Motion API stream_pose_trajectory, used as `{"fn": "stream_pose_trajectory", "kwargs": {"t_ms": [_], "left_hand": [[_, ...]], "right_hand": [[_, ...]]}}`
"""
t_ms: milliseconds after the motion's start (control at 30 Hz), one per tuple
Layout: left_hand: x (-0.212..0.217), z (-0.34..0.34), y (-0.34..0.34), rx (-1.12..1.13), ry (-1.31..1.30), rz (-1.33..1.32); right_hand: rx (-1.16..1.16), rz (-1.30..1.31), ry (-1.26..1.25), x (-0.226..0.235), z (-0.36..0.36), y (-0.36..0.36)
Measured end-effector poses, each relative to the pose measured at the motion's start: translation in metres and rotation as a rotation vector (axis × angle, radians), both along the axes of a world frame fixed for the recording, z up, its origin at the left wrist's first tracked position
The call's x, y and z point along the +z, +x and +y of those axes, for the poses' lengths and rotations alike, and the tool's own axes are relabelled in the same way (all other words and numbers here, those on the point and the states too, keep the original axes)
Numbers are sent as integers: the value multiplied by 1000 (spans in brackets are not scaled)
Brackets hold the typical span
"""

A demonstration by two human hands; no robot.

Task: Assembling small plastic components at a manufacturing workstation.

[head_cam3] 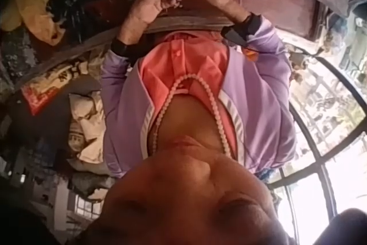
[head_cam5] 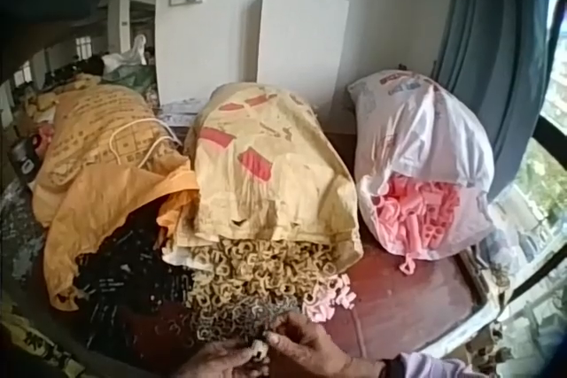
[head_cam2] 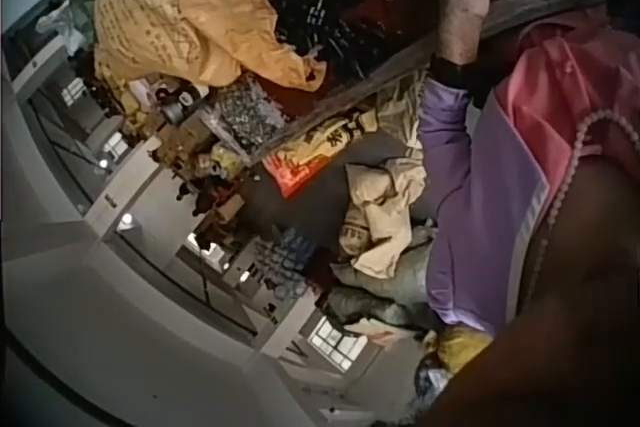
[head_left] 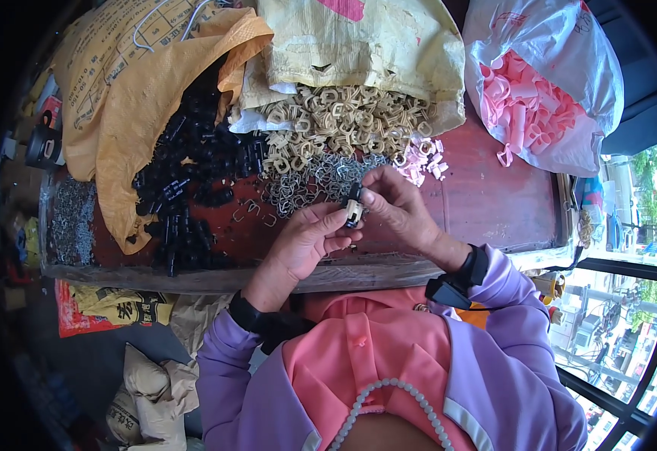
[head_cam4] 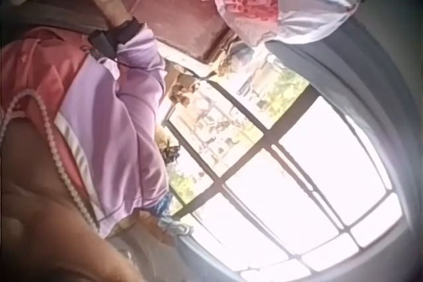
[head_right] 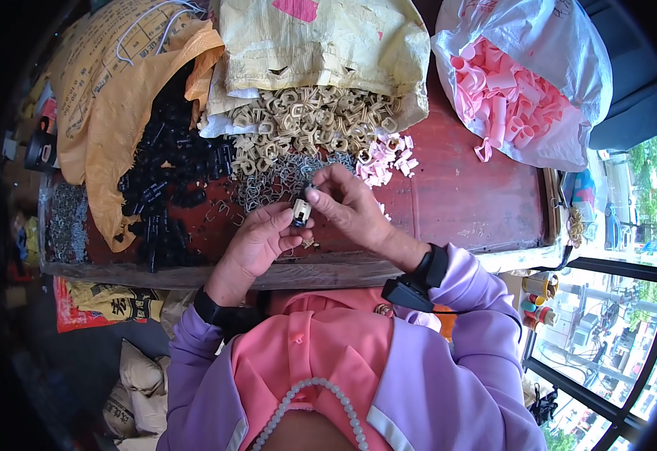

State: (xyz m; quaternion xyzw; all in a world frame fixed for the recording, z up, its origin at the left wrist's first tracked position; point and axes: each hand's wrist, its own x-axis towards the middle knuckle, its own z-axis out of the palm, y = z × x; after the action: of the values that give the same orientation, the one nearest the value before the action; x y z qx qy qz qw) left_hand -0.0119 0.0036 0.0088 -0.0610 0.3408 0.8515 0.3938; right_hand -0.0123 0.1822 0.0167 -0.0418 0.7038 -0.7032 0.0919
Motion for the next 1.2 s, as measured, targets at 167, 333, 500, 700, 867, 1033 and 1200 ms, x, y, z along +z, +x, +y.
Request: {"fn": "stream_pose_trajectory", "kwargs": {"t_ms": [167, 333, 500, 700, 867, 1033, 1200], "left_hand": [[-9, -5, -3, -3, -100, 10], [-13, -1, -1, -37, -98, 32], [-9, 4, 1, -40, -139, 42], [-6, 8, 5, -29, -147, 128], [-5, 10, 6, -6, -140, 131], [-5, 12, 5, -14, -152, 172], [2, 17, 4, -58, -181, 193]], "right_hand": [[108, 1, 580, 2, 65, 14], [146, 303, 943, -15, 82, 36], [152, 314, 1056, -25, 79, 41], [152, 342, 1174, -38, 83, 42], [150, 296, 1043, -23, 90, 39], [112, -139, 130, -4, 83, 31], [81, -244, -414, 1, 48, 28]]}}
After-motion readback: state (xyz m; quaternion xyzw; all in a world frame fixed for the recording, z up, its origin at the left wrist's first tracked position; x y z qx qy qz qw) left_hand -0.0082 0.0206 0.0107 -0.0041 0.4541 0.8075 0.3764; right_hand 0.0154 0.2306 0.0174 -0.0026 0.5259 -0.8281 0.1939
